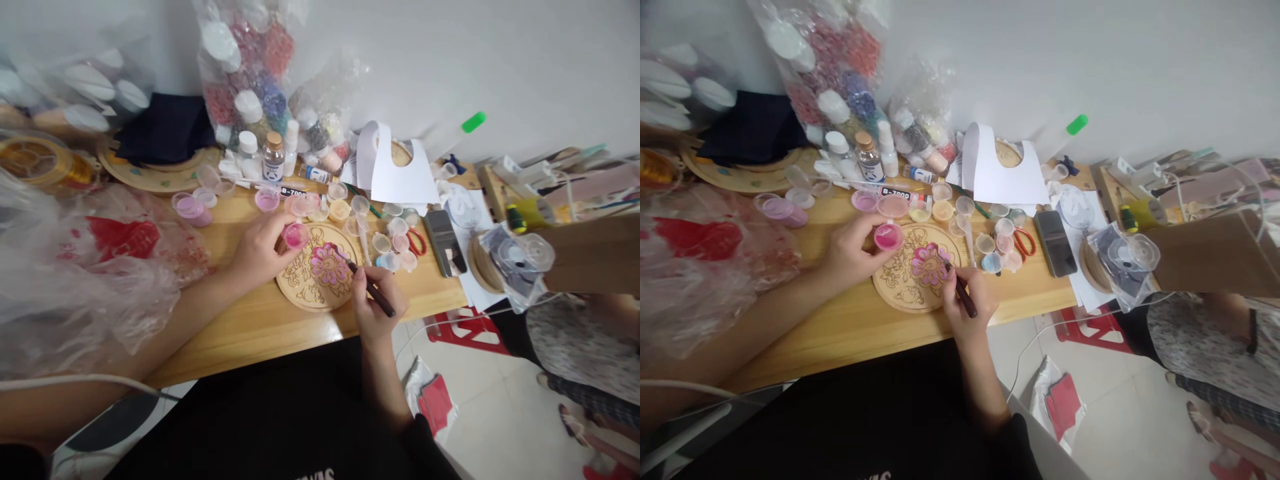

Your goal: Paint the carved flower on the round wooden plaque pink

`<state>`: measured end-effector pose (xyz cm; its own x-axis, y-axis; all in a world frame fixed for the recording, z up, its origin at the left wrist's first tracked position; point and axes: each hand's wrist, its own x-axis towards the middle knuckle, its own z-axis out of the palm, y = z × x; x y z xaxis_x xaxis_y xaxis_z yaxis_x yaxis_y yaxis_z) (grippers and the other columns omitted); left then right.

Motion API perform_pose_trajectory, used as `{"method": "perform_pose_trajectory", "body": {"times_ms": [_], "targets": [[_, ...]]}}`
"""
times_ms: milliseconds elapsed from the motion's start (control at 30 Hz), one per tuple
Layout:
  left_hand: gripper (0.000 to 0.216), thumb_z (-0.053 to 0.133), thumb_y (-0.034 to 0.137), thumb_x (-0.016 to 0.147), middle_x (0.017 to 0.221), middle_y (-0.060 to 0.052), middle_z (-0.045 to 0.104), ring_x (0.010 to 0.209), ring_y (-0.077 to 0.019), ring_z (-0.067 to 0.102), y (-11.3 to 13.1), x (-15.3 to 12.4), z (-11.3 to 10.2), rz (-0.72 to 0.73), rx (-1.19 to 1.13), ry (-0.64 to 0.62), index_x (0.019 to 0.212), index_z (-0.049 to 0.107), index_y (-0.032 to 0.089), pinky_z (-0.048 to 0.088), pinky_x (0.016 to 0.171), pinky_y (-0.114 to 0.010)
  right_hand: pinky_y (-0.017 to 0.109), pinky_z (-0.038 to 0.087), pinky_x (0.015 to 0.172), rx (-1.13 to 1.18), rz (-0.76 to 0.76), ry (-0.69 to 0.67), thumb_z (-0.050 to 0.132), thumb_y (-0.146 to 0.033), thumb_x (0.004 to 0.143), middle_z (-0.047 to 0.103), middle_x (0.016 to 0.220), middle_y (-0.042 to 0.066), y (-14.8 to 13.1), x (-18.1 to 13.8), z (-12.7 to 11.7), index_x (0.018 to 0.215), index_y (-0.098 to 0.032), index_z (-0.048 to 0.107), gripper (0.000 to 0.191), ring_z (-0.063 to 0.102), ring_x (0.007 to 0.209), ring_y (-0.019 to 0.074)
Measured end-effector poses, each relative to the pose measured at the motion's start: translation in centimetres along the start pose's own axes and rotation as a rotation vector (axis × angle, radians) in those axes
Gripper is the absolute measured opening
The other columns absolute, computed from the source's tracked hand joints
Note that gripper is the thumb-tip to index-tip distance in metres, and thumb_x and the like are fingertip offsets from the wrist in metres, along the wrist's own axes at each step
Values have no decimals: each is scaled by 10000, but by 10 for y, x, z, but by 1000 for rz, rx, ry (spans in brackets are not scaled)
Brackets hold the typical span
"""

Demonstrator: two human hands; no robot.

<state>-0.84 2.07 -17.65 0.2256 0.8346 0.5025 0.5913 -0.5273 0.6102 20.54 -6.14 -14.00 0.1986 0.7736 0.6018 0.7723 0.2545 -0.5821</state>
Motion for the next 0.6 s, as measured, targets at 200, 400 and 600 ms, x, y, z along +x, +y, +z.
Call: {"method": "perform_pose_trajectory", "body": {"times_ms": [200, 400, 600], "targets": [[191, 720, 279, 930, 1023, -69, 794, 909, -250, 756, -1, -1, 1, -10, -6, -5, 1112, 685, 233, 652, 860, -403, 248, 474, 501, -31, -1, -15, 630, -354, 1000, 683, 601, -30, 1, 0, 0, 765, -246, 657, 260, 607, 483, 121], [183, 710, 269, 935, 1023, -65, 789, 924, -248, 758, -1, 0, 1, 21, -10, 14, 1111, 678, 232, 650, 865, -391, 234, 460, 500, -60, -86, 2, 625, -288, 1005, 679, 600, -37, 0, 1, -2, 757, -238, 653, 254, 599, 479, 107], [203, 733, 253, 912, 1035, -64, 797, 930, -247, 764, -1, 0, 1, -10, 16, -13, 1106, 674, 232, 653, 865, -391, 242, 484, 500, -67, -65, -12, 622, -308, 1010, 686, 598, -31, 0, 0, -3, 759, -240, 664, 263, 606, 478, 115]]}}
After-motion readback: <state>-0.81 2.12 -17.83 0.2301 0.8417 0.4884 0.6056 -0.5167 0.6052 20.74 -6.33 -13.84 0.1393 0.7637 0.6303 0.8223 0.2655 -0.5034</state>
